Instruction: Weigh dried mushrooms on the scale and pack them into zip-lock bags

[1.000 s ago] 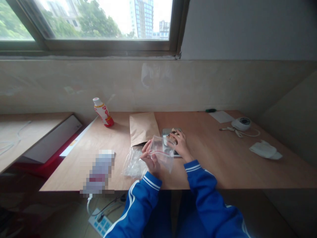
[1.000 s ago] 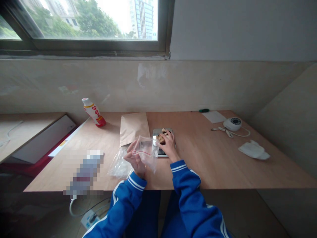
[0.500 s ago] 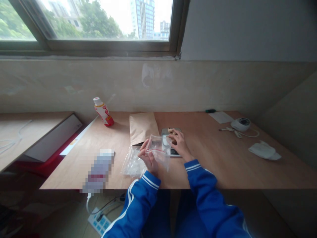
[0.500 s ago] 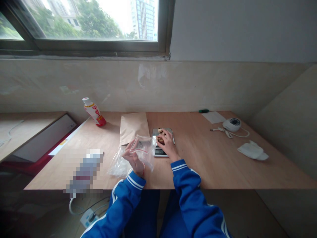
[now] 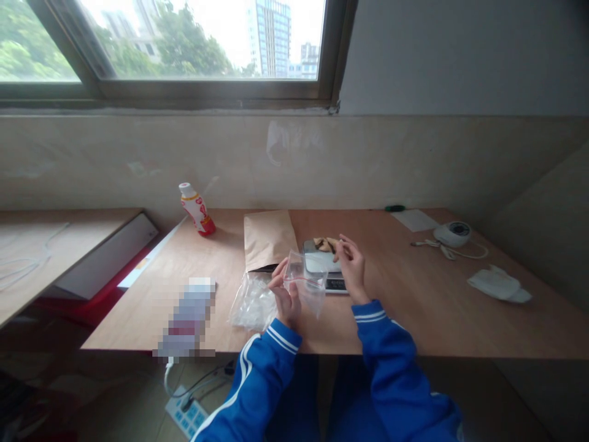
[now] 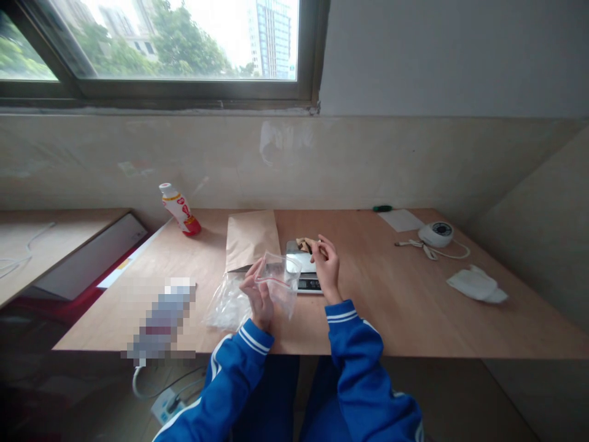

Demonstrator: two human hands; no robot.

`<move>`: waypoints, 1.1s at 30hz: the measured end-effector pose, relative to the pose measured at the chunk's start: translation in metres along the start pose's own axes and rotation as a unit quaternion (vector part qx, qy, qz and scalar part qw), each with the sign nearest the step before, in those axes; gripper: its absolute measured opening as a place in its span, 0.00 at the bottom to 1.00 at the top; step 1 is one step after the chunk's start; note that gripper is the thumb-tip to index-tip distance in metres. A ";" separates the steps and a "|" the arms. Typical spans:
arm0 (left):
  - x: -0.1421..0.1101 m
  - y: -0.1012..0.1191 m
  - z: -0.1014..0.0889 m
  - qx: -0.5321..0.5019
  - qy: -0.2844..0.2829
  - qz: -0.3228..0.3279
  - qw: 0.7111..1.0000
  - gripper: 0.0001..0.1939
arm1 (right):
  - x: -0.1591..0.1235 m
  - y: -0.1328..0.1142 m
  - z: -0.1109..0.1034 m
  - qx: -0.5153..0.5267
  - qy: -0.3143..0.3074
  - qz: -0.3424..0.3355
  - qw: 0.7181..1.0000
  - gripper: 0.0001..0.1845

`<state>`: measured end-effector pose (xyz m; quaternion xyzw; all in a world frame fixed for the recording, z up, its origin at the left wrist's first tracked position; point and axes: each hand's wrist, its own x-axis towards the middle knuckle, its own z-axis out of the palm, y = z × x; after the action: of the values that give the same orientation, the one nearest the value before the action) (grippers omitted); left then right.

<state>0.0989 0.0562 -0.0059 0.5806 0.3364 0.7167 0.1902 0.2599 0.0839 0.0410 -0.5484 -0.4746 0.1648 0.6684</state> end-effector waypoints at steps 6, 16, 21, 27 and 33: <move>0.000 -0.003 0.000 0.011 -0.042 0.038 0.998 0.08 | -0.005 -0.075 -0.004 0.066 -0.181 0.015 0.981 0.13; -0.001 -0.005 0.001 0.000 -0.013 0.049 0.999 0.08 | -0.028 -0.084 0.011 -0.004 -0.347 -0.070 0.935 0.20; 0.001 0.000 0.003 -0.003 -0.002 0.053 0.999 0.07 | -0.022 -0.083 0.008 0.042 -0.336 -0.057 0.939 0.18; 0.003 -0.001 0.006 0.011 0.024 0.033 0.999 0.06 | 0.006 -0.008 0.015 -0.124 -0.144 -0.115 0.975 0.18; 0.003 -0.003 0.006 -0.001 0.015 0.040 0.999 0.05 | 0.021 0.048 0.019 -0.314 -0.182 -0.122 0.924 0.19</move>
<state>0.1039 0.0614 -0.0054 0.5828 0.3149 0.7325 0.1569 0.2689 0.1270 0.0064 -0.6286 -0.6788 0.0209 0.3789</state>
